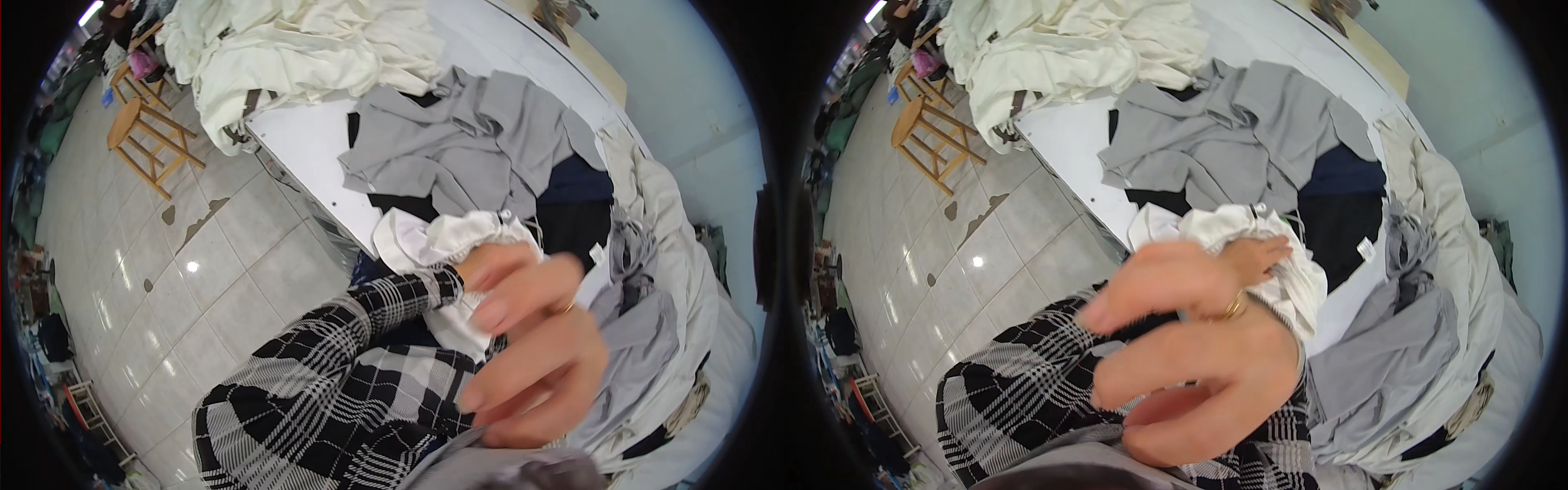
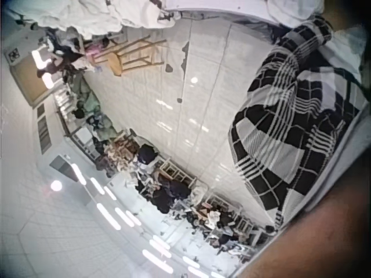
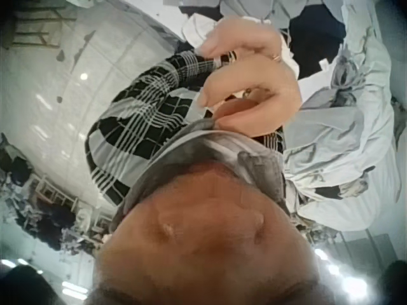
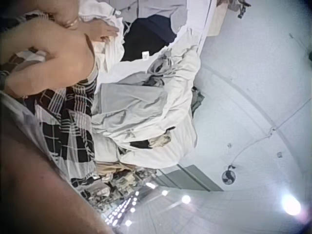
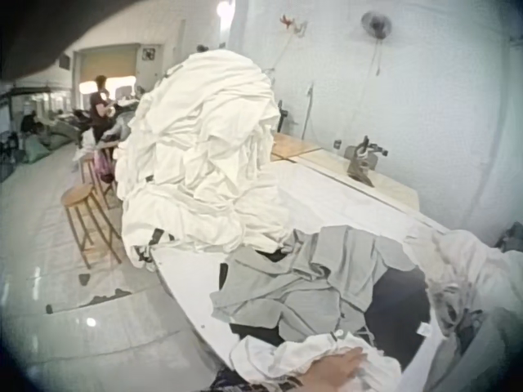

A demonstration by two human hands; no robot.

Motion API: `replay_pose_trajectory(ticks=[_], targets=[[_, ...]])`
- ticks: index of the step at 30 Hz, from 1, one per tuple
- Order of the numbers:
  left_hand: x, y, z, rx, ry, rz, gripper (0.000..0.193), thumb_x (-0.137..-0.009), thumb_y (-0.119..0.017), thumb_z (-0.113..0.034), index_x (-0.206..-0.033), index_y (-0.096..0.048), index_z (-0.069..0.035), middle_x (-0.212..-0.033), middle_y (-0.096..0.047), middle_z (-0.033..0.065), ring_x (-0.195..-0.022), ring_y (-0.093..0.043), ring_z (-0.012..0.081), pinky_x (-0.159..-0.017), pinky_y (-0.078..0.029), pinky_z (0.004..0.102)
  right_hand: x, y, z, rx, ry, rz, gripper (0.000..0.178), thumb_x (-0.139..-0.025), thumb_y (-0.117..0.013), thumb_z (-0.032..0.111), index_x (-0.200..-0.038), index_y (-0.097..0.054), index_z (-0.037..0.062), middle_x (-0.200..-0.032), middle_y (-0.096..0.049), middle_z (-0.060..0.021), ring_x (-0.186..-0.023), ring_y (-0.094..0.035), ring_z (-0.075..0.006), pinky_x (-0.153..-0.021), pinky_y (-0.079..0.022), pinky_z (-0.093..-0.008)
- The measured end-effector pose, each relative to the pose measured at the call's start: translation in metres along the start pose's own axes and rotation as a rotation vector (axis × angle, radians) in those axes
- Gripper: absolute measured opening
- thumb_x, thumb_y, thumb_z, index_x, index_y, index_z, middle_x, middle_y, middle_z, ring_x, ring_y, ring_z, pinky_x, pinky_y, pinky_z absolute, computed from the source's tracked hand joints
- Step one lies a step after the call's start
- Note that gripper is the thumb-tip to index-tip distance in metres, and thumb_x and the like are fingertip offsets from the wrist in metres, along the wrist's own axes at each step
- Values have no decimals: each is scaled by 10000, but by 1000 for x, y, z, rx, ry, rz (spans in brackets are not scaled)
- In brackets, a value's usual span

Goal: Trimming excess threads from manufactured garments using small scissors.

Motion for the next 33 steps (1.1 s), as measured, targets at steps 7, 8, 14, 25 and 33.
replay_pose_trajectory(ticks=[7,8,14,25,33], targets=[[-16,35,-34,-72,27,-21,505,-657,-685,-161,-1133,-531,-91,-1241,-493,88,-787,-632,262,-650,-527,362,-2,-33,3,-153,-113,119,97,-719,-721,95,-754,-634,121,-949,-660,-75,-968,-548,-288,-757,-429,-457],[-17,37,-33,-82,31,-30,505,-657,-685,-161,-1133,-531,-91,-1241,-493,88,-787,-632,262,-650,-527,362,-7,-32,4,-181,-45,121,69,-767,-683,83,-810,-647,123,-971,-637,-89,-976,-533,-299,-734,-406,-457],[-18,36,-32,-94,42,-32,490,-659,-675,-160,-1122,-532,-86,-1219,-503,83,-757,-633,258,-637,-525,357,-16,-31,11,-227,-34,146,45,-793,-646,53,-805,-651,96,-934,-627,-107,-958,-526,-323,-715,-385,-459],[-13,36,-29,-49,38,-12,488,-659,-666,-185,-1105,-523,-49,-1217,-477,75,-706,-627,280,-598,-515,389,-37,-54,-8,-353,-19,359,87,-775,-591,90,-725,-636,35,-937,-651,-136,-931,-572,-353,-758,-394,-504],[-7,35,-27,28,24,-104,352,-644,-662,-193,-947,-556,-50,-1029,-487,77,-711,-605,269,-592,-506,404,-44,-80,-30,-377,-198,369,33,-711,-640,86,-729,-649,60,-940,-660,-95,-976,-591,-333,-783,-395,-502]])
Point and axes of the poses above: each hand's wrist, its own x-axis away from the middle knuckle, its own y-axis out of the back of the hand, z = x × y, the point moved 7 cm from there along -x, towards the middle knuckle
